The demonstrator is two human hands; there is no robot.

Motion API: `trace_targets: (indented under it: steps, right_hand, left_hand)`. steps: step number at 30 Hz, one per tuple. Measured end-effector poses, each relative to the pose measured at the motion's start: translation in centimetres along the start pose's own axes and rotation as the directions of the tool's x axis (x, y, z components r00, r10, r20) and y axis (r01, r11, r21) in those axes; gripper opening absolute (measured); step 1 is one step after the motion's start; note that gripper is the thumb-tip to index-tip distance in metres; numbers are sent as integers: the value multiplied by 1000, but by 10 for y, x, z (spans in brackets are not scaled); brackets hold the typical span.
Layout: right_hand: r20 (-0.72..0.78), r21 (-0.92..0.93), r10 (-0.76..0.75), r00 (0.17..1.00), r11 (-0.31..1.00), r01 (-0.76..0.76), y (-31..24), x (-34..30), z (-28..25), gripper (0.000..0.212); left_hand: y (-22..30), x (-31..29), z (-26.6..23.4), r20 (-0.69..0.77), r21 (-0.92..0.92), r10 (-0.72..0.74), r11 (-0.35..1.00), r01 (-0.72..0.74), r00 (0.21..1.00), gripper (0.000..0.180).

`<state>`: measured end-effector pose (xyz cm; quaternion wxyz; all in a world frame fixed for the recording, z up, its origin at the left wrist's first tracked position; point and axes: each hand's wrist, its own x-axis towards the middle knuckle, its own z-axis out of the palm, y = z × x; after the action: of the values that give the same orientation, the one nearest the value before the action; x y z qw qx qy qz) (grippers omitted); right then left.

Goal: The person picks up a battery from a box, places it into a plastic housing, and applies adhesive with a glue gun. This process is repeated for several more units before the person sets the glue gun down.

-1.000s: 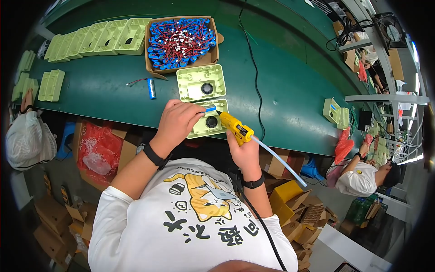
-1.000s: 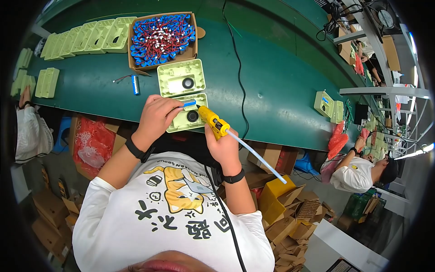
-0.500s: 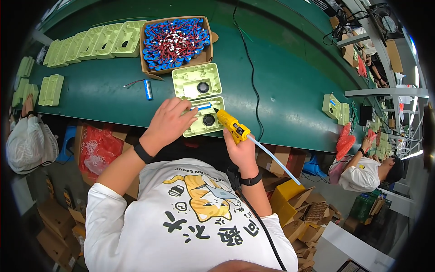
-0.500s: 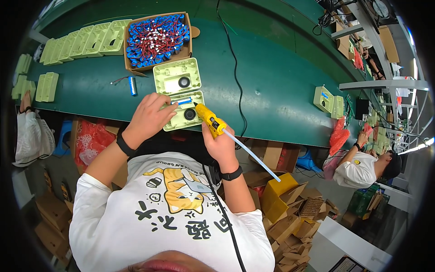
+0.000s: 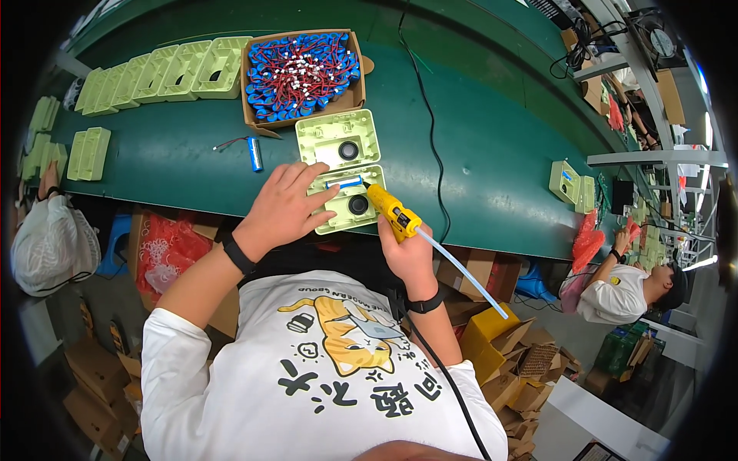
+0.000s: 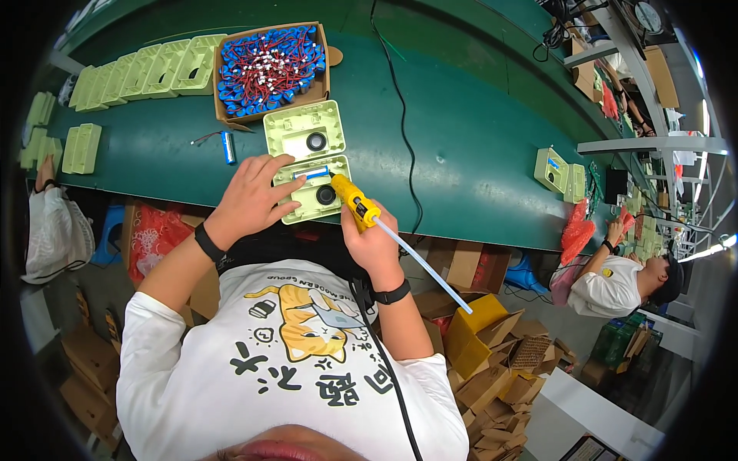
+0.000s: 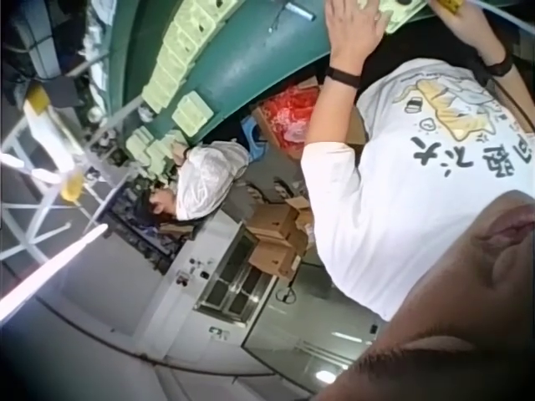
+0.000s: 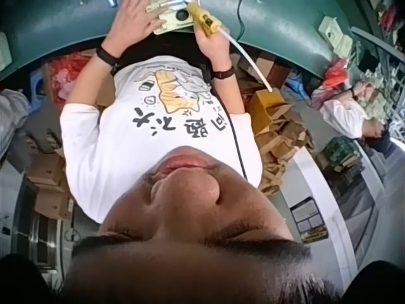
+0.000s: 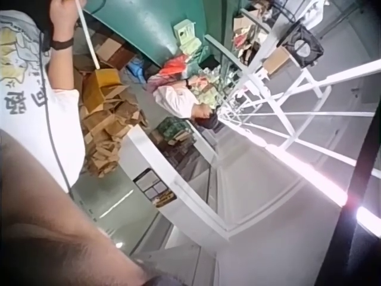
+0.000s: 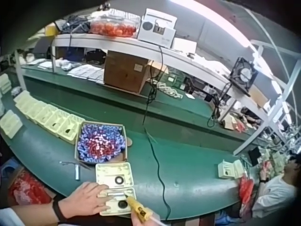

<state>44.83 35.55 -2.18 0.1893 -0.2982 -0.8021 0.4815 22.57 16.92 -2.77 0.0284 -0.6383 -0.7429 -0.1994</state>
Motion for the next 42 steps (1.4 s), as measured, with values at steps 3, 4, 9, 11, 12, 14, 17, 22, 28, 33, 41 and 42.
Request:
trace_targets:
  steps: [3, 4, 9, 11, 12, 14, 17, 22, 28, 33, 41, 42]
  right_hand:
    - [3, 8, -12, 1000, 1000, 12, 8, 3, 5, 20]
    - [2, 6, -11, 1000, 1000, 11, 10, 3, 5, 20]
    - [-26, -3, 36, 999, 999, -36, 6, 3, 4, 23]
    - [-41, -78, 33, 999, 996, -36, -2, 4, 1, 25]
    - [-39, -82, 33, 999, 996, -36, -2, 3, 0, 25]
    - [22, -65, 46, 999, 997, -45, -2, -3, -4, 26]
    - [74, -51, 77, 994, 996, -73, -2, -7, -4, 27]
    - [97, -95, 145, 985, 986, -136, -9, -9, -1, 26]
    - [100, -135, 92, 991, 988, -78, -29, -16, -6, 25]
    - [274, -110, 20, 962, 994, 11, -50, -4, 8, 26]
    - [296, -186, 14, 955, 982, 43, -54, 7, 28, 25]
    - [302, -198, 14, 953, 979, 49, -55, 7, 29, 25]
  left_hand:
    - [12, -10, -1, 17, -119, -104, 987, 106, 994, 68]
    - [15, -12, 1, 17, -121, -104, 987, 105, 994, 68]
    - [23, -19, 13, -62, -123, -179, 978, 170, 982, 81]
    - [23, -20, 18, -93, -118, -200, 975, 188, 975, 82]
    - [23, -22, 19, -95, -122, -202, 974, 190, 975, 82]
    - [21, -30, 19, -94, -136, -199, 973, 185, 975, 82]
    - [17, -41, 25, -93, -179, -205, 966, 186, 974, 81]
    - [14, -42, 22, -59, -297, -226, 934, 199, 972, 78]
    - [7, -42, 20, -28, -361, -235, 909, 209, 972, 77]
    - [1, -51, 32, -94, -382, -214, 910, 163, 972, 80]
    - [-2, -51, 33, -128, -446, -246, 880, 166, 961, 83]
    - [-2, -51, 34, -134, -446, -246, 880, 163, 960, 83]
